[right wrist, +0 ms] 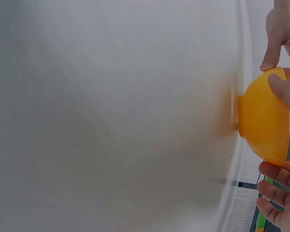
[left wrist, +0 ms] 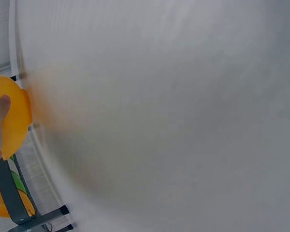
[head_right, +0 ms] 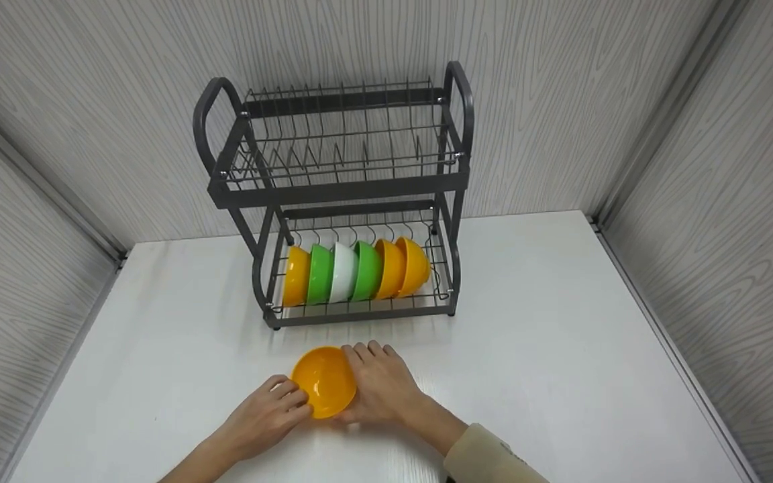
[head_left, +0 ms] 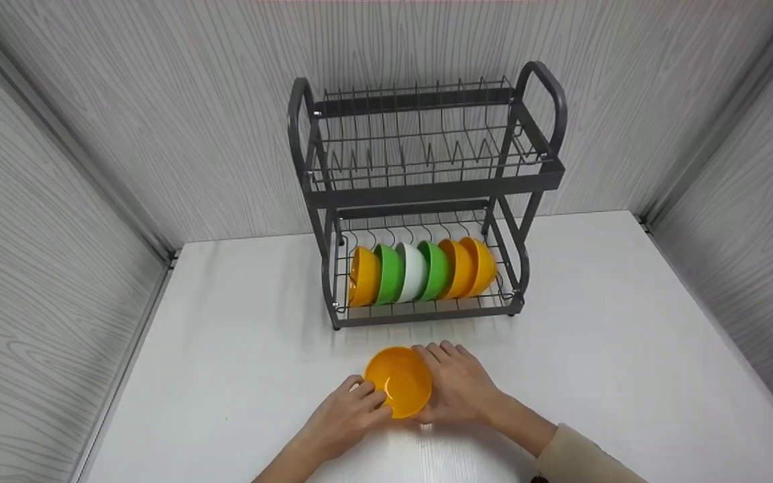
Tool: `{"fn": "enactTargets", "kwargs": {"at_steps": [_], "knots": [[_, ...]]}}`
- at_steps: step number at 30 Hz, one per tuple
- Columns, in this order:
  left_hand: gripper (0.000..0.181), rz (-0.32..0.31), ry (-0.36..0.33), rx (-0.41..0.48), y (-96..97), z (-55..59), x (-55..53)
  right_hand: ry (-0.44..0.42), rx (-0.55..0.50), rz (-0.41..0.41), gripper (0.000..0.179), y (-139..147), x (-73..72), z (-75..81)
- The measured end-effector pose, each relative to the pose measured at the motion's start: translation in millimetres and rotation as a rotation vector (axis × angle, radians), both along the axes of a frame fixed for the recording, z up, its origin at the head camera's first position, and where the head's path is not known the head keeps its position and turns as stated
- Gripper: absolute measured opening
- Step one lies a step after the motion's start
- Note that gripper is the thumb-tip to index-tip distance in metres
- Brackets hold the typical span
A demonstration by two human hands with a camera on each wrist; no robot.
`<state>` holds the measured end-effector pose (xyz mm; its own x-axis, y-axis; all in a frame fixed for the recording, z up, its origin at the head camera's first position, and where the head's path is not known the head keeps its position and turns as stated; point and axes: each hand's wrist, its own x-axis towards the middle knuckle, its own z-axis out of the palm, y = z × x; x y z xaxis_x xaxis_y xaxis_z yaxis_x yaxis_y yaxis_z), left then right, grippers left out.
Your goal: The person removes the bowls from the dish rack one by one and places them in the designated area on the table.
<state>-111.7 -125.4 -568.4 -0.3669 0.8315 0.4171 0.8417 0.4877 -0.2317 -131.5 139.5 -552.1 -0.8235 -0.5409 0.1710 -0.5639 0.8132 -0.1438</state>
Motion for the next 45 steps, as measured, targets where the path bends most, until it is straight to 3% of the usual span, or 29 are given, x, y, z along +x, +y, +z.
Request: {"fn": "enactTargets", "kwargs": {"at_steps": [3, 7, 12, 17, 23, 45], "knots": [[0.021, 0.002, -0.015, -0.004, -0.1, 0.5, 0.0, 0.008, -0.003, 0.002, 0.107, 0.0, -0.4, -0.3], [0.004, 0.008, -0.017, -0.017, 0.2, 0.5, 0.4, 0.007, -0.008, 0.006, 0.107, 0.4, -0.5, -0.6], [0.020, 0.024, 0.006, -0.028, 1.1, 0.6, 0.1, -0.011, -0.005, 0.007, 0.106, 1.1, -1.8, -0.8], [0.020, 0.023, 0.025, -0.011, 1.8, -0.4, -0.8, -0.040, -0.005, 0.001, 0.107, 1.6, -2.0, -0.2], [0.022, 0.025, 0.046, 0.004, 2.1, -1.6, -1.6, -0.018, -0.018, 0.000, 0.109, 1.8, -2.9, -2.0], [0.023, 0.036, 0.046, -0.009, 1.7, 1.2, -3.2, -0.064, -0.045, -0.003, 0.106, 3.3, -6.1, -3.3]]}}
